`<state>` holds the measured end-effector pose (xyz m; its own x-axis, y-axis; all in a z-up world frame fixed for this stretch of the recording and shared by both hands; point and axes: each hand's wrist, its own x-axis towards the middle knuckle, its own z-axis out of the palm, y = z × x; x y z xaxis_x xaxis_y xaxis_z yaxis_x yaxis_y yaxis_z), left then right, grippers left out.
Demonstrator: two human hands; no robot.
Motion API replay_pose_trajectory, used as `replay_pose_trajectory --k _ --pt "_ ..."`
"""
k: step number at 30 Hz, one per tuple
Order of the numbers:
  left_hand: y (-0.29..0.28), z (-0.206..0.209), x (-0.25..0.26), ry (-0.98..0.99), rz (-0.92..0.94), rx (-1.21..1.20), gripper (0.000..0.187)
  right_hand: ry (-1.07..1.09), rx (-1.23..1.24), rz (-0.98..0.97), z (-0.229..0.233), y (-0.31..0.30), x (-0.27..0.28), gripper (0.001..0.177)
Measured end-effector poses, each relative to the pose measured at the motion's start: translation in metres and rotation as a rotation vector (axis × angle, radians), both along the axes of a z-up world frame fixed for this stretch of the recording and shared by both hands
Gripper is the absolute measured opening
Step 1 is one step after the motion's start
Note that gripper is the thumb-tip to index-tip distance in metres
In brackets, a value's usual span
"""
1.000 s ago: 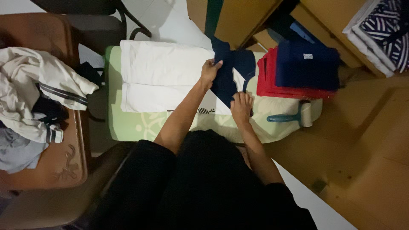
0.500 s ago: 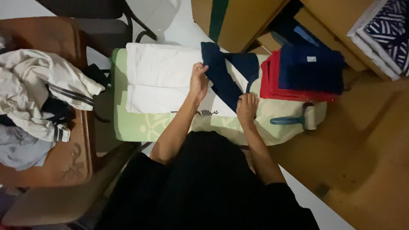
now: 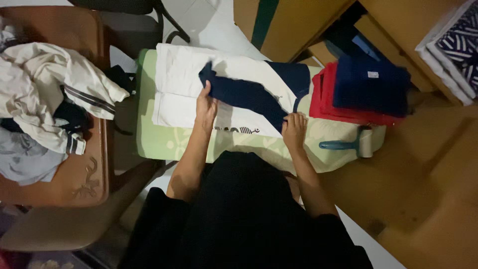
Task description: The person folds a dark blue t-shirt and places it on a stack of red shirts. Then they unfold and refold a white t-shirt with dark sleeves, smoothing it and stacking it on the same pile. The folded shirts remain on the ironing board.
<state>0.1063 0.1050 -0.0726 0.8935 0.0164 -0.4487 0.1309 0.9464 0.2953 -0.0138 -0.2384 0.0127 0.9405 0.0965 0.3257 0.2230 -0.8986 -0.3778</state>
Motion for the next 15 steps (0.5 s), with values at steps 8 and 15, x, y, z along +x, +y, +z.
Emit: replay_pose_trajectory --k 8,15 --pt "0.031 0.060 -0.035 -0.289 0.011 -0.273 0.028 0.052 -0.001 0.110 0.027 -0.001 0.001 0.023" --pt "0.008 -0.005 -0.036 -0.063 -0.276 -0.055 0.023 0.087 -0.019 0.189 0.043 0.001 -0.001 0.030"
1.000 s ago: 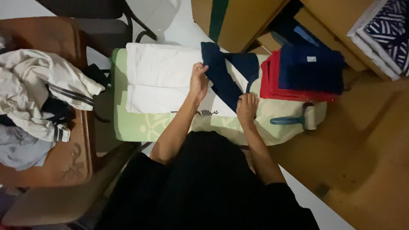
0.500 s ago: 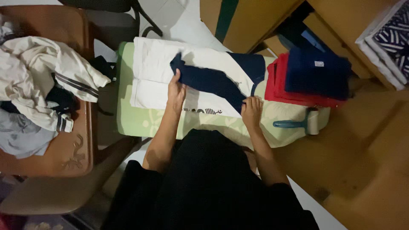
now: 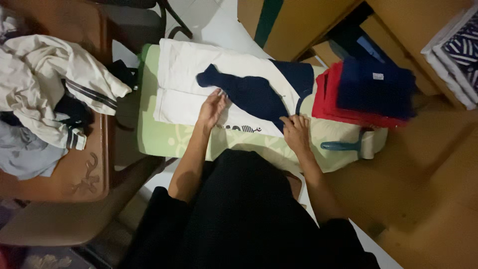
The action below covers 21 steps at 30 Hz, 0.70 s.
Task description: The person folds a dark blue t-shirt and places it on a stack of red shirts. Then they unfold and refold a white t-shirt with dark sleeves, smoothing it and stacking it on the same pile. The folded shirts remain on the ironing board.
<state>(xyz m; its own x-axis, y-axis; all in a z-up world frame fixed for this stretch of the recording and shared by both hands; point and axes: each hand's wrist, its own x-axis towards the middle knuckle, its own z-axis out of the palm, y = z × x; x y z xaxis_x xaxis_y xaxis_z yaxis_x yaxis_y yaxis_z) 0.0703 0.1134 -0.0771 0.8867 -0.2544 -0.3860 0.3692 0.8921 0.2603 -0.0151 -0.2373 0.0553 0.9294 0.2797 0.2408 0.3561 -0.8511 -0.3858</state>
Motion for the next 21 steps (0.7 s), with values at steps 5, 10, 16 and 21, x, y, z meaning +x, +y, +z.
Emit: replay_pose_trajectory --k 5,10,16,21 --pt "-0.031 -0.019 0.017 -0.019 -0.030 0.285 0.021 0.010 0.008 0.005 -0.005 -0.002 -0.002 0.024" --pt "-0.030 0.030 0.019 0.116 0.064 0.478 0.035 -0.011 0.056 -0.033 -0.010 -0.002 -0.004 0.022" --pt "0.001 0.044 0.008 0.054 0.378 0.290 0.045 0.017 -0.003 -0.021 -0.015 0.001 -0.001 0.019" --pt "0.037 0.018 0.000 0.074 0.665 0.662 0.042 -0.054 0.012 0.022 -0.017 0.001 -0.002 0.017"
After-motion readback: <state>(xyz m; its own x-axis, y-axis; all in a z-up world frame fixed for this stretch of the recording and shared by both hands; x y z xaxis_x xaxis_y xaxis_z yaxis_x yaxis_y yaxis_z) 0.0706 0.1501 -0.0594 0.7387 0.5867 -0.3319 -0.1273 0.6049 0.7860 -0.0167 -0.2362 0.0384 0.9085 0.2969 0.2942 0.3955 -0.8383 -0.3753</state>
